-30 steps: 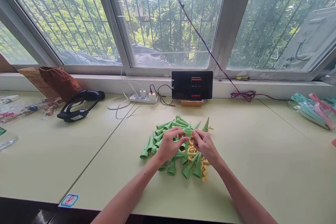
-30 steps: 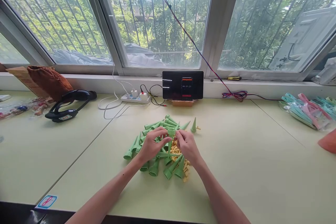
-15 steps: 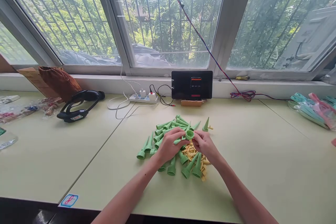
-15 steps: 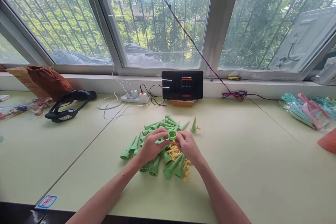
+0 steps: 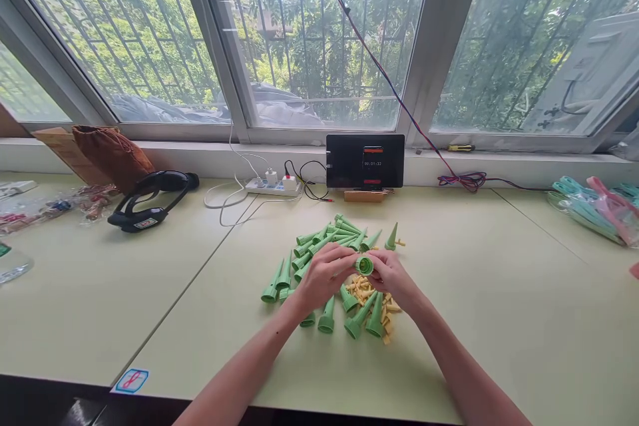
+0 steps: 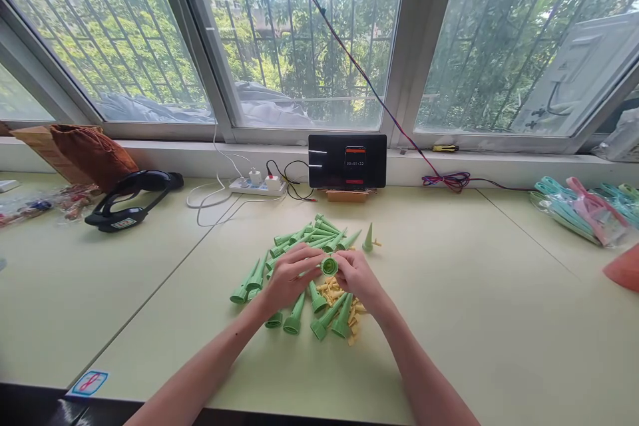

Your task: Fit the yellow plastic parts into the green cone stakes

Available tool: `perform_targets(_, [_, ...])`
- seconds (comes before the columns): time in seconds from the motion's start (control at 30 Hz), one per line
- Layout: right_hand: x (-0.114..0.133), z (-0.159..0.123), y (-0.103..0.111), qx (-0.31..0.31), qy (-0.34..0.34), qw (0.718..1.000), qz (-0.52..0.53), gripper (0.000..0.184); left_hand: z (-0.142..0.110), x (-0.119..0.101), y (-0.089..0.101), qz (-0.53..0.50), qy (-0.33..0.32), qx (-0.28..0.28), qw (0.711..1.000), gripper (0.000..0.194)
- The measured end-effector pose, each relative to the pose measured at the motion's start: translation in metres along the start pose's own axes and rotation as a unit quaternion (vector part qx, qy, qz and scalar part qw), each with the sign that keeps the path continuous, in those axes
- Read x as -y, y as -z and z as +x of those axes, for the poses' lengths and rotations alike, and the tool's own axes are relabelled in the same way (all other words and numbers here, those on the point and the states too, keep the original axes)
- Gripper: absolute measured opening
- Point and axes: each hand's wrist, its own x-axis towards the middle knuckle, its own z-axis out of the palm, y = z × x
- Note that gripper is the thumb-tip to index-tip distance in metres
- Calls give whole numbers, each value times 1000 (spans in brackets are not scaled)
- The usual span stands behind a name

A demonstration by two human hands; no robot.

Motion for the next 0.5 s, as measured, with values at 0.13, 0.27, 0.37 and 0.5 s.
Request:
perform_targets(0.13, [-3,2,-1,-21,12,1000,18,43,-3,2,-2,-7,34,-13,999,25])
perform_targets(0.27, [-3,3,-3,-52,46,998,11,43,0,-1,-3,-18,112,-39,993,21])
perform_targets(0.37, [-4,2,-2,-85,87,992,-24,41,4,-5,-1,-35,180,-56,982,15])
perform_targets(0.5, [-9,1,-2,-111,126,981,-96,39,6,-6,0,-131,281,-45,950,25])
